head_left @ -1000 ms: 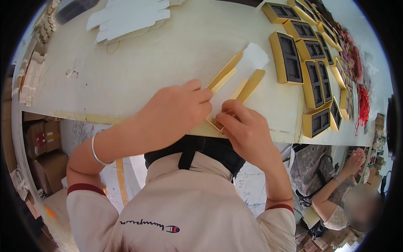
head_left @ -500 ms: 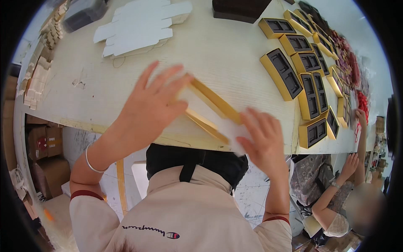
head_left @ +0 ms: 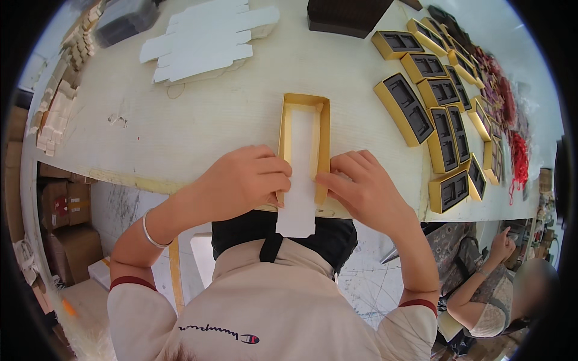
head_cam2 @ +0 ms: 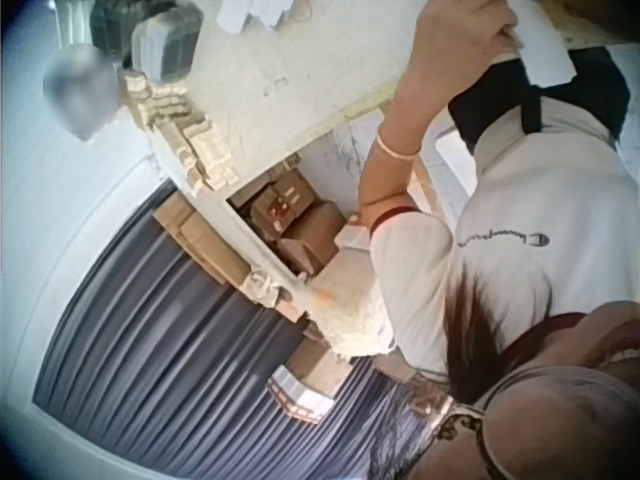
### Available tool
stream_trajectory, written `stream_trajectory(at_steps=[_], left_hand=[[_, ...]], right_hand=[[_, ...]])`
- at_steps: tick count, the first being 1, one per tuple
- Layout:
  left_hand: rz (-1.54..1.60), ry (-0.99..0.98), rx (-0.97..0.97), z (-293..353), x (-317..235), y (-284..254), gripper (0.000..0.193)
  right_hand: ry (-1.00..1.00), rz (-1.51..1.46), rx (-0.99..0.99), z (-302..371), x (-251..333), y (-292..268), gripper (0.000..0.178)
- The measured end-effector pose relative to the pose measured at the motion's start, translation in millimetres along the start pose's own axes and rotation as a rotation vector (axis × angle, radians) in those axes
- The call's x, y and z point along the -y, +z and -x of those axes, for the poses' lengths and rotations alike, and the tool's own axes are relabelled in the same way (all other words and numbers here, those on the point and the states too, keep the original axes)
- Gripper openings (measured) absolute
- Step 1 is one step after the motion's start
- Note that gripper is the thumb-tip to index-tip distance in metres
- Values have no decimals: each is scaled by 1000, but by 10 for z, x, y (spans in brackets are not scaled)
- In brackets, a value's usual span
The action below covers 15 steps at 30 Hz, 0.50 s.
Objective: The person folds flat white cardboard pieces into small rectangular boxes, then places dark rectangular inserts into each box. The person repeats this process multiple times, stacking the completed boxes on the table.
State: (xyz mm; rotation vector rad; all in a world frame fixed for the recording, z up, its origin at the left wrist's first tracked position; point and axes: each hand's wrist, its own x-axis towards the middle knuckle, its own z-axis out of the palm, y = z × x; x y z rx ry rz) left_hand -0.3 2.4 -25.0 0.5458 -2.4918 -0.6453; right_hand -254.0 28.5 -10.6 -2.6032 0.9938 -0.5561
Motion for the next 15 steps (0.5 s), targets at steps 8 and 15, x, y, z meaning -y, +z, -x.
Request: stream_trajectory(at_steps=[8, 15], left_hand=[[138, -326, -149, -77, -144, 155, 27], [118, -326, -194, -100, -176, 261, 18]], right_hand=[[160, -178, -189, -86, 101, 277, 20], [157, -95, -156, -132, 184, 256, 21]])
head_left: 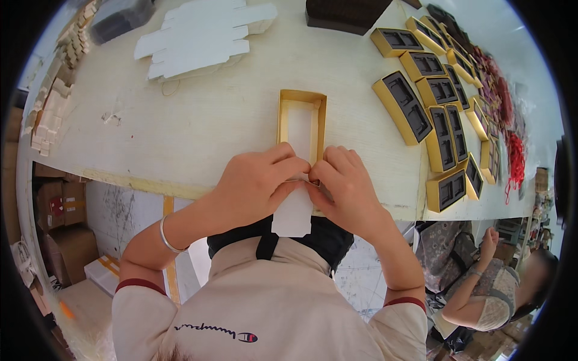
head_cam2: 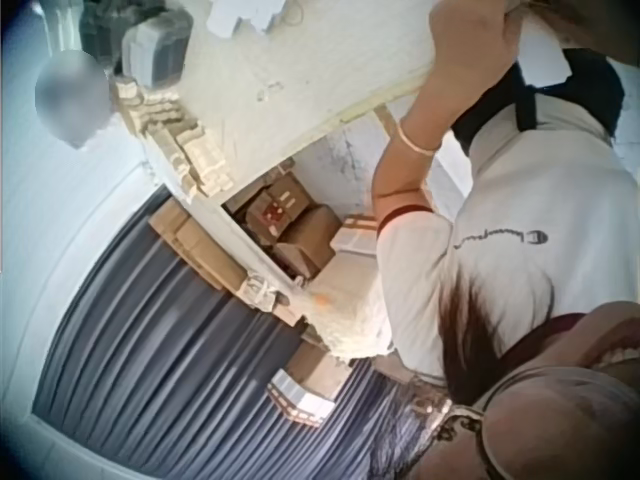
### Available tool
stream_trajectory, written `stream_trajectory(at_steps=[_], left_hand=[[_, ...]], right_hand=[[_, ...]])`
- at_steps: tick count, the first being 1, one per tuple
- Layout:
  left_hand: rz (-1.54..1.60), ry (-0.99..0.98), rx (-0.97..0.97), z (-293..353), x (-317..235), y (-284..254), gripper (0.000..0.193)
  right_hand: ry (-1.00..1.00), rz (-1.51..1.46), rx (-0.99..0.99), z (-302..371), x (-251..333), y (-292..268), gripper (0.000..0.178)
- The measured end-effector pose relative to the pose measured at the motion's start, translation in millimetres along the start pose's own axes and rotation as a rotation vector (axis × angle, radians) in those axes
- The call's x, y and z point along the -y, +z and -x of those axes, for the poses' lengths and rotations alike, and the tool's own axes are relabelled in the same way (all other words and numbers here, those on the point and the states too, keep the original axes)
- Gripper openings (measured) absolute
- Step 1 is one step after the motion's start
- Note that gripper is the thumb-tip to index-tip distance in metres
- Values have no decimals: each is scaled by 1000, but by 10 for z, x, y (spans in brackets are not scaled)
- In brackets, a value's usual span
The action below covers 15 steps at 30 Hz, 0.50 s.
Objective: The person folds flat white cardboard pieces into small rectangular boxes, then places dark rectangular inserts into each box. The person repeats this process multiple times, stacking the completed boxes on the table.
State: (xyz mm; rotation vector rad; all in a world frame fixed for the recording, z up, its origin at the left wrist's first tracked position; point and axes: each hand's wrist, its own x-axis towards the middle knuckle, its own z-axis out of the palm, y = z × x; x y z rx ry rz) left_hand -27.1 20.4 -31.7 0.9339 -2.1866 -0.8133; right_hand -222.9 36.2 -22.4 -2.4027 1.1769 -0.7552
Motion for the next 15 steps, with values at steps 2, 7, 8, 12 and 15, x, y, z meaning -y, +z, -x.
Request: stream_trajectory(at_steps=[2, 7, 8, 12, 15], left_hand=[[-29, 23, -2, -2, 20, 9, 13], [13, -21, 34, 3, 7, -36, 9], [30, -25, 38, 3, 6, -37, 9], [33, -54, 93, -49, -17, -56, 8], [20, -13, 135, -69, 46, -69, 14]], right_hand=[[38, -16, 11, 31, 14, -5, 24], [12, 24, -71, 236, 123, -102, 40], [-46, 108, -61, 294, 166, -98, 40], [-219, 296, -61, 402, 125, -1, 38], [-228, 133, -136, 295, 47, 69, 37]])
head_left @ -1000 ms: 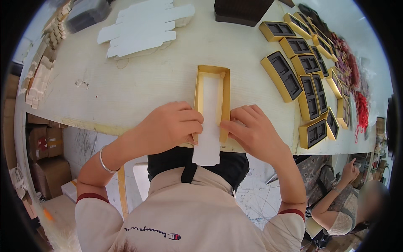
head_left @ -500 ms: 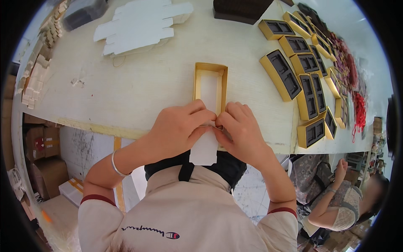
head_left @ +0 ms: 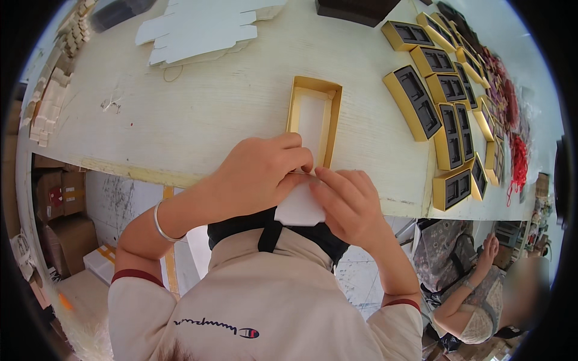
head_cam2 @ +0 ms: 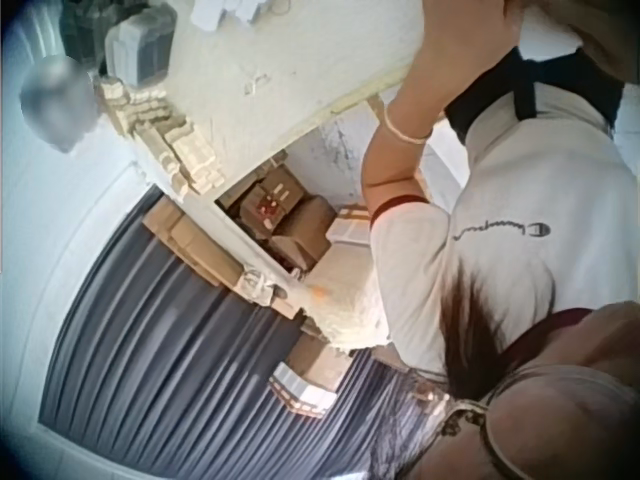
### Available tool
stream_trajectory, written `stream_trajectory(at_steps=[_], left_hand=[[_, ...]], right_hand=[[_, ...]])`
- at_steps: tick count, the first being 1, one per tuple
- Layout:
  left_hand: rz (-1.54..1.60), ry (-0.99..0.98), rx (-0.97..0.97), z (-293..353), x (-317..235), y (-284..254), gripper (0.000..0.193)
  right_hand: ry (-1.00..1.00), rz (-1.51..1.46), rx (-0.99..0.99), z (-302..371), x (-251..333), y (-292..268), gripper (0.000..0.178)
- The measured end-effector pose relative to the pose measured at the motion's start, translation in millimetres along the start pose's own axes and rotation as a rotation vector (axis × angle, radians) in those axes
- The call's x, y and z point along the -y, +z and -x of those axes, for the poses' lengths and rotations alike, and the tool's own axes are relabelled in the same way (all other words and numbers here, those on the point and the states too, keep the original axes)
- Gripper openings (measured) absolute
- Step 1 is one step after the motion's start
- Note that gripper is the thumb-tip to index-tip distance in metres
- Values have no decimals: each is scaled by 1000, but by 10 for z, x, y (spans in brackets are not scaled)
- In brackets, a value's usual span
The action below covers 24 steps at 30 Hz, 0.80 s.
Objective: The person folds flat white cardboard pieces into small rectangular boxes, then places dark rectangular inserts into each box. The person repeats this process multiple times, stacking the completed boxes on the table.
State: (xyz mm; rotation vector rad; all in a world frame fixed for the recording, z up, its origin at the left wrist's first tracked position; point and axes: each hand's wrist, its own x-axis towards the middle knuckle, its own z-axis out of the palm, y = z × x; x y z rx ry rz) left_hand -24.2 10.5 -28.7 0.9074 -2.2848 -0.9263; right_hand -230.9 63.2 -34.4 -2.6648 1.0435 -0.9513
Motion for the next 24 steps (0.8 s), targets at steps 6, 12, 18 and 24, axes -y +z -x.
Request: stream_trajectory(at_steps=[6, 12, 18, 24], left_hand=[[393, -119, 202, -45, -24, -277, 29], [271, -158, 95, 10, -60, -125, 20], [229, -105, -26, -47, -53, -99, 21], [-287, 160, -171, 82, -125, 7, 9]], right_hand=[[266, -334, -104, -88, -5, 32, 38], [429, -491, -263, -114, 71, 170, 35], [276, -100, -146, -128, 75, 151, 32], [143, 204, -43, -127, 38, 158, 31]])
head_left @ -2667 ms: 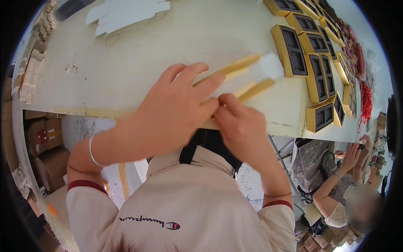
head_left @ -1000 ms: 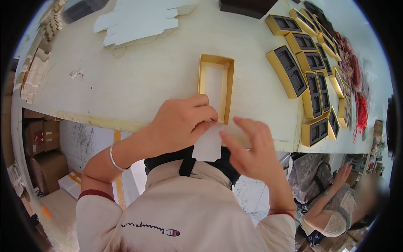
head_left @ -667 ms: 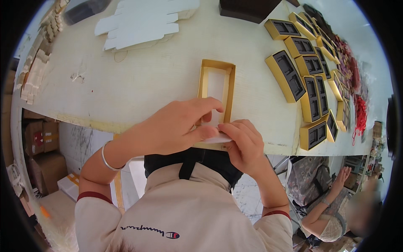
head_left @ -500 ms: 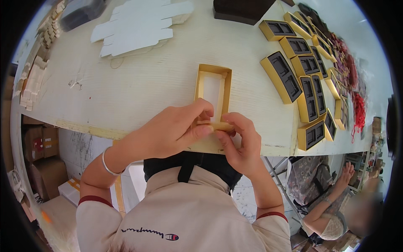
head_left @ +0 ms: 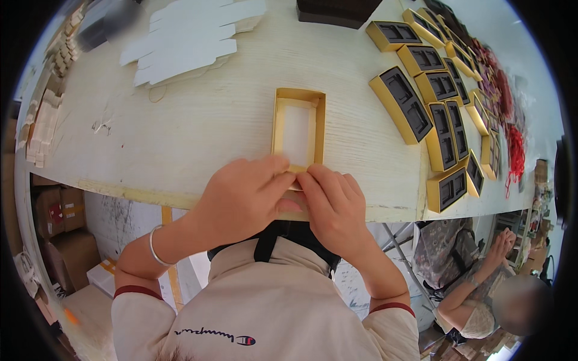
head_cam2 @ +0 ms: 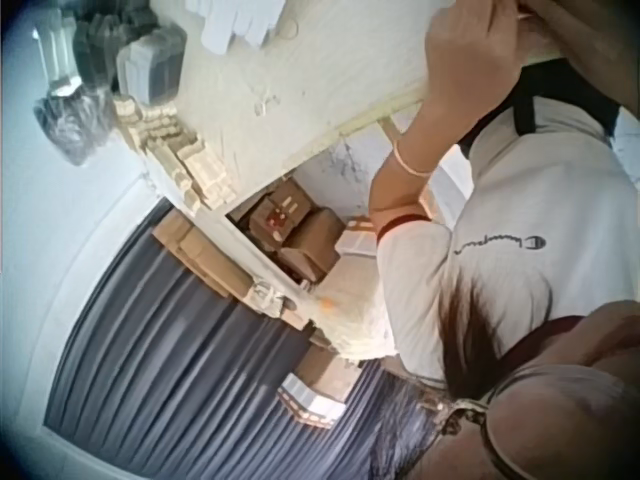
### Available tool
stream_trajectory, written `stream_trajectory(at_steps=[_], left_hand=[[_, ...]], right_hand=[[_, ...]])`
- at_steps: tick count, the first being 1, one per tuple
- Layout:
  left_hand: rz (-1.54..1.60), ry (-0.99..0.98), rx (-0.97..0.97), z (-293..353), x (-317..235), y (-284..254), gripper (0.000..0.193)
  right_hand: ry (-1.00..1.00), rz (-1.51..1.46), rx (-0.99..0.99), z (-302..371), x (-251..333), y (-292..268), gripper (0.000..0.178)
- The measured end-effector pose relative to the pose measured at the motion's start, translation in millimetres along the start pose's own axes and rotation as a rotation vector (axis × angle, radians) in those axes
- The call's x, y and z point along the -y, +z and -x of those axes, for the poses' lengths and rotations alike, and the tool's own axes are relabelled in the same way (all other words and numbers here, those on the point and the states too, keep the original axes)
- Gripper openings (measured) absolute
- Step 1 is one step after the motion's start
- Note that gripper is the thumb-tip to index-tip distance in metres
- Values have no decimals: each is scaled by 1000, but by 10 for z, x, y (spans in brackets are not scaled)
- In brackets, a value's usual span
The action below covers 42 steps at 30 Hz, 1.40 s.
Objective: The person folds flat white cardboard pieces into small rectangular boxes, then places dark rectangular inserts into each box. The person repeats this process multiple times, stacking the completed boxes on the table.
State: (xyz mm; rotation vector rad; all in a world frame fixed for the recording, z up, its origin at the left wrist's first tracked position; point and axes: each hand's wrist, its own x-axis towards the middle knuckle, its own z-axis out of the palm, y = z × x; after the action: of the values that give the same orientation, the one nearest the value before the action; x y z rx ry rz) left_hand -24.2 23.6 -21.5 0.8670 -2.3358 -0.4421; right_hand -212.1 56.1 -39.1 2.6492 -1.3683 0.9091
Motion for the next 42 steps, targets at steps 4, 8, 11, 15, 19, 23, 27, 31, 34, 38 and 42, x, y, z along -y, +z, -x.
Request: stream_trajectory(at_steps=[4, 8, 11, 15, 19, 23, 27, 31, 34, 38, 42], left_hand=[[-125, 23, 14, 27, 0, 32, 13], [-50, -123, 234, -46, -36, -39, 8], [-43, -146, 333, -81, -37, -91, 10], [-8, -135, 394, -115, -18, -176, 15], [-38, -131, 448, -123, -45, -173, 19], [-41, -76, 447, -168, -50, -166, 20], [-55, -82, 445, -181, -41, -167, 16], [-36, -61, 496, -188, -23, -186, 12], [-37, -42, 559, -206, 46, -162, 9], [-9, 74, 545, -269, 144, -137, 7], [4, 112, 611, -258, 79, -170, 7]], right_hand=[[-17, 47, 134, -94, 33, -66, 22], [8, 17, 290, -168, 9, -125, 16], [57, -100, 399, -219, -26, -200, 15], [239, -437, 351, -287, -139, -375, 16], [364, -301, 77, -646, -579, -542, 26], [317, -83, 479, -942, -850, -279, 21], [300, 72, 890, -1245, -728, -232, 15], [336, 18, 999, -1365, -687, -223, 17], [282, 52, 860, -1195, -690, -78, 22], [136, 130, 736, -971, -698, -33, 30], [249, 33, 832, -1090, -572, -189, 36]])
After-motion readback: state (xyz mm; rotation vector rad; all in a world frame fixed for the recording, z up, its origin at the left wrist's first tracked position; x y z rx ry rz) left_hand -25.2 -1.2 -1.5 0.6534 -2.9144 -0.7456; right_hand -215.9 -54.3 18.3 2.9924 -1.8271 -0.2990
